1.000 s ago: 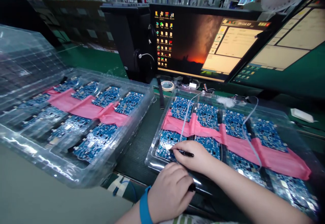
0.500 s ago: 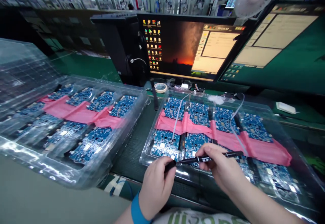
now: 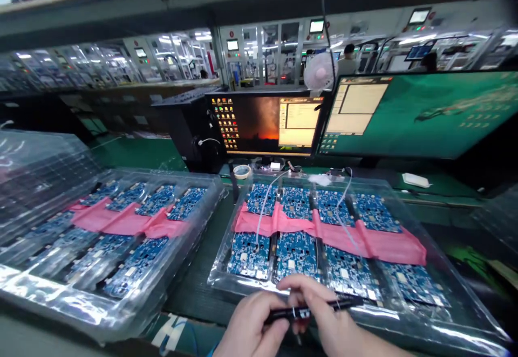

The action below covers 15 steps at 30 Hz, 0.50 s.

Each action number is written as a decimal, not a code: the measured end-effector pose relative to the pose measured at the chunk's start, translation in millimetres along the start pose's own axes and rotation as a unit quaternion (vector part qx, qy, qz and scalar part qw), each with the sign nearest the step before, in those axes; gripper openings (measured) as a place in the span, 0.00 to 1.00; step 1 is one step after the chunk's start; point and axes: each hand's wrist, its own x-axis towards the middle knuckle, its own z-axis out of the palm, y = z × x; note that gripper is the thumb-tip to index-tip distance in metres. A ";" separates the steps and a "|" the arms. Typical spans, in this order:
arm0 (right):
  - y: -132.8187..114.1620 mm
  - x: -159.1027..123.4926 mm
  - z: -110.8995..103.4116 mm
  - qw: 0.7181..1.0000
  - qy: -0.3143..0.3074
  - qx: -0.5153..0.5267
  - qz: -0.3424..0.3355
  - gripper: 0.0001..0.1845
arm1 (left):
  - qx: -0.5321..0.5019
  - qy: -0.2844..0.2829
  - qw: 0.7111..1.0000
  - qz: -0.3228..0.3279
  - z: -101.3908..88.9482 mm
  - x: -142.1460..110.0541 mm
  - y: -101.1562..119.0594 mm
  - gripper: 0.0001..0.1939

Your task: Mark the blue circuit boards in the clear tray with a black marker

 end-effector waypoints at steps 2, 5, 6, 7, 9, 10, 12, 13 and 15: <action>5.5 -10.4 -3.7 0.992 0.009 -0.072 -0.100 0.22 | -0.085 -0.064 0.994 -0.028 1.7 2.6 6.2 0.05; 6.4 -24.2 -13.4 0.956 0.002 -0.175 -0.236 0.22 | -0.165 -0.140 0.975 -0.044 6.1 6.4 19.5 0.10; 5.0 -28.2 -17.0 0.949 -0.003 -0.195 -0.248 0.22 | -0.170 -0.154 0.972 -0.048 8.2 7.9 25.0 0.11; 3.1 -32.0 -20.7 0.949 -0.001 -0.210 -0.233 0.23 | -0.159 -0.161 0.973 -0.055 10.6 9.7 30.4 0.10; -0.7 -39.1 -27.8 0.961 0.017 -0.230 -0.151 0.22 | -0.092 -0.162 0.980 -0.071 14.3 14.3 37.5 0.08; -1.8 -42.3 -31.2 0.968 0.026 -0.225 -0.106 0.21 | -0.041 -0.159 0.983 -0.080 14.7 17.5 37.5 0.08; -1.2 -48.3 -38.0 0.980 0.025 -0.185 -0.071 0.23 | 0.087 -0.138 0.981 -0.108 10.3 25.6 27.7 0.12; 0.5 -50.9 -41.5 0.984 0.025 -0.161 -0.075 0.24 | 0.156 -0.116 0.973 -0.125 5.2 30.7 17.8 0.15; 5.8 -55.6 -48.4 0.987 0.046 -0.128 -0.088 0.25 | 0.308 -0.037 0.927 -0.209 -9.1 42.1 -9.0 0.18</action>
